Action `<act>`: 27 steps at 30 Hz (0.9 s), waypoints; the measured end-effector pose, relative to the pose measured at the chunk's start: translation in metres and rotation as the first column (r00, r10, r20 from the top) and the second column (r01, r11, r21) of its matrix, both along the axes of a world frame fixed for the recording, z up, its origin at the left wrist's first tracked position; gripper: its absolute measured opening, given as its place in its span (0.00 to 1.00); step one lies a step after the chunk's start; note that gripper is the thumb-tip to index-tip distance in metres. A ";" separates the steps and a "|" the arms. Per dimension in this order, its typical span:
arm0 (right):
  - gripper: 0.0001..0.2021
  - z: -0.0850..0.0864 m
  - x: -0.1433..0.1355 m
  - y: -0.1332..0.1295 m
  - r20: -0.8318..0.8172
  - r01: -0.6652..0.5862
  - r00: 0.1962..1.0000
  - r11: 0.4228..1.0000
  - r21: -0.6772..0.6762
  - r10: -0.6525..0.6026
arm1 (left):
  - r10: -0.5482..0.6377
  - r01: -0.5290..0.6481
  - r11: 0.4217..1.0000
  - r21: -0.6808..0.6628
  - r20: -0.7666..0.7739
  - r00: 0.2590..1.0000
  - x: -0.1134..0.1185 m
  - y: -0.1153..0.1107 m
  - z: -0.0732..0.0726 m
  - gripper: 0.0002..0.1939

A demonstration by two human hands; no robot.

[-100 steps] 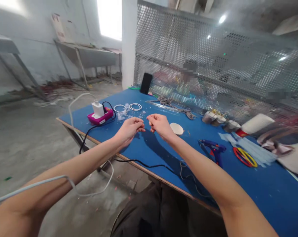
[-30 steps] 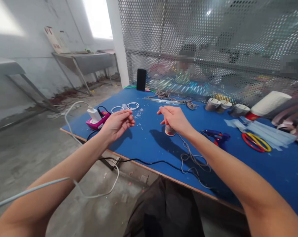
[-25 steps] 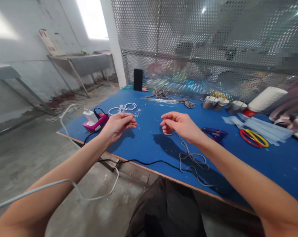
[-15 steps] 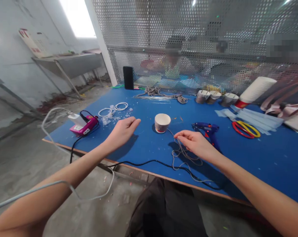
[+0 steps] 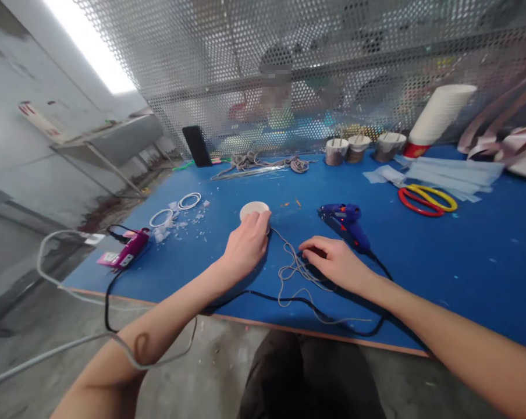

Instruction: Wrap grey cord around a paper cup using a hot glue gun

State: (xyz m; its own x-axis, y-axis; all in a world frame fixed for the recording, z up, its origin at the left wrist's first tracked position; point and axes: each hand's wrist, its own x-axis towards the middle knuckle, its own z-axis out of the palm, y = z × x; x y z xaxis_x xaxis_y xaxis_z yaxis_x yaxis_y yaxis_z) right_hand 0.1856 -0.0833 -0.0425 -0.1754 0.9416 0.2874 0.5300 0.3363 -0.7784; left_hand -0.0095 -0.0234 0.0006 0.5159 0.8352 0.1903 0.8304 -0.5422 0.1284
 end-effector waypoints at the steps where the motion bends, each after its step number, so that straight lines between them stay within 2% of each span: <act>1: 0.08 -0.001 0.001 0.000 -0.023 0.007 1.000 1.000 0.003 -0.007 | -0.012 0.011 1.000 0.025 0.062 0.998 -0.002 0.002 0.001 0.20; 3: 0.07 0.000 0.002 0.000 -0.090 0.036 0.995 0.999 0.007 -0.035 | -0.020 0.011 0.999 0.037 0.234 0.972 -0.003 0.005 0.008 0.21; 4: 0.07 0.002 0.002 0.000 -0.128 0.055 0.990 0.998 0.007 -0.054 | -0.009 0.014 1.000 -0.012 0.331 0.944 -0.002 0.005 0.013 0.21; 6: 0.08 0.007 0.002 -0.001 -0.221 0.094 0.971 0.996 -0.007 -0.093 | -0.011 0.101 0.983 -0.154 0.498 0.867 0.003 0.005 0.023 0.18; 8: 0.11 0.012 0.002 -0.002 -0.335 0.101 0.935 0.993 -0.062 -0.116 | 0.012 0.185 0.946 -0.267 0.599 0.801 0.011 0.005 0.031 0.14; 10: 0.16 0.017 0.001 -0.003 -0.448 0.054 0.887 0.989 -0.135 -0.110 | 0.049 0.227 0.914 -0.337 0.646 0.762 0.019 0.006 0.033 0.08; 12: 0.18 0.018 0.000 -0.002 -0.519 0.012 0.848 0.983 -0.181 -0.106 | 0.082 0.236 0.898 -0.372 0.667 0.741 0.026 0.008 0.033 0.05; 14: 0.16 0.017 0.000 0.000 -0.535 0.038 0.835 0.984 -0.175 -0.127 | 0.086 0.245 0.892 -0.381 0.674 0.734 0.030 0.009 0.033 0.04; 16: 0.14 0.014 -0.001 0.002 -0.515 0.091 0.844 0.986 -0.138 -0.150 | 0.061 0.256 0.888 -0.382 0.650 0.757 0.033 0.009 0.034 0.05; 21: 0.12 0.006 -0.002 0.002 -0.449 0.146 0.886 0.989 0.033 -0.116 | -0.051 0.239 0.912 -0.334 0.484 0.873 0.037 0.007 0.042 0.14; 24: 0.11 0.005 -0.003 0.000 -0.428 0.166 0.897 0.982 0.088 -0.113 | -0.097 0.262 0.911 -0.317 0.454 0.886 0.038 0.008 0.043 0.13; 27: 0.11 0.007 -0.002 -0.002 -0.384 0.187 0.914 0.976 0.114 -0.131 | -0.080 0.270 0.901 -0.339 0.483 0.872 0.036 0.011 0.041 0.10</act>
